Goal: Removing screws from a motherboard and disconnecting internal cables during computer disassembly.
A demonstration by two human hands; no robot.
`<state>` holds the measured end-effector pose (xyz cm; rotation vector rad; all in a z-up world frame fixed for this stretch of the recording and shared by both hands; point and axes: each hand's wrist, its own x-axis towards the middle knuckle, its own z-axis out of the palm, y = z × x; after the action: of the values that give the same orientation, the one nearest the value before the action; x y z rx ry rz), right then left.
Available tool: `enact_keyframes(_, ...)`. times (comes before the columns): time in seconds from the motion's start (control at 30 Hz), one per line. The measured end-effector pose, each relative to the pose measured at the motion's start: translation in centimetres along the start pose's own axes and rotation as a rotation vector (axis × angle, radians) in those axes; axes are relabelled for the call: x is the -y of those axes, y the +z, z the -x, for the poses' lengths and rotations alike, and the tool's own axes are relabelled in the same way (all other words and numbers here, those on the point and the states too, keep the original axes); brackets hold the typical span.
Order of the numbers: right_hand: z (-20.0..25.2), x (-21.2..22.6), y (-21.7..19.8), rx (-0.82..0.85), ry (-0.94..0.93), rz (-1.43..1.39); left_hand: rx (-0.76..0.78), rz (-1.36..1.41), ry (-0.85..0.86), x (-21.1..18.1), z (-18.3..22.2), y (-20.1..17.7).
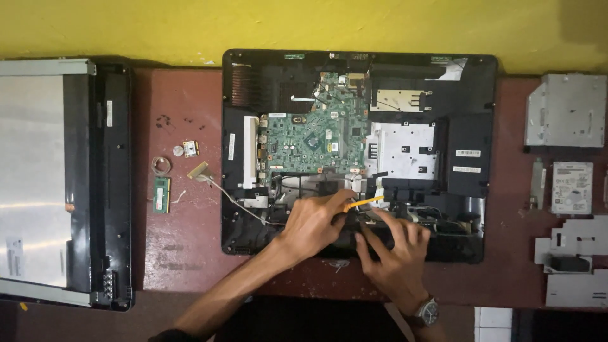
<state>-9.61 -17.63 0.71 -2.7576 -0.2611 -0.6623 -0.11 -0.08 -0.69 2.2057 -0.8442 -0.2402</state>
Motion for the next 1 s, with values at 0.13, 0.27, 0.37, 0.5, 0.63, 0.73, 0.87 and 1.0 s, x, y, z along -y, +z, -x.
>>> enact_keyframes(0.13,-0.4,0.1,0.0,0.025,-0.019,0.013,-0.008,-0.012,-0.038,0.2,0.1,0.3)
enact_keyframes(0.27,-0.5,0.1,0.0,0.014,-0.018,0.024,0.007,0.007,-0.063,0.4,0.1,0.7)
enact_keyframes(0.37,-0.4,0.0,0.0,0.012,-0.043,0.023,0.032,0.103,0.020,0.1,0.1,-0.3)
enact_keyframes(0.5,-0.1,-0.1,0.3,0.012,-0.048,0.028,0.086,0.144,0.033,0.0,-0.5,-1.2)
enact_keyframes(0.63,-0.2,0.0,0.2,0.024,-0.034,0.049,0.162,0.093,0.010,-0.4,-1.0,-1.8)
enact_keyframes(0.73,-0.1,-0.1,0.3,0.025,-0.029,0.050,0.137,0.072,0.033,-0.3,-1.0,-1.6)
enact_keyframes(0.87,0.1,-0.1,0.4,0.015,-0.016,-0.001,0.090,-0.032,0.011,0.1,-0.6,-0.9)
enact_keyframes(1.0,0.5,-0.2,0.5,-0.049,0.025,-0.102,0.069,0.066,-0.036,-0.1,-0.4,-0.5)
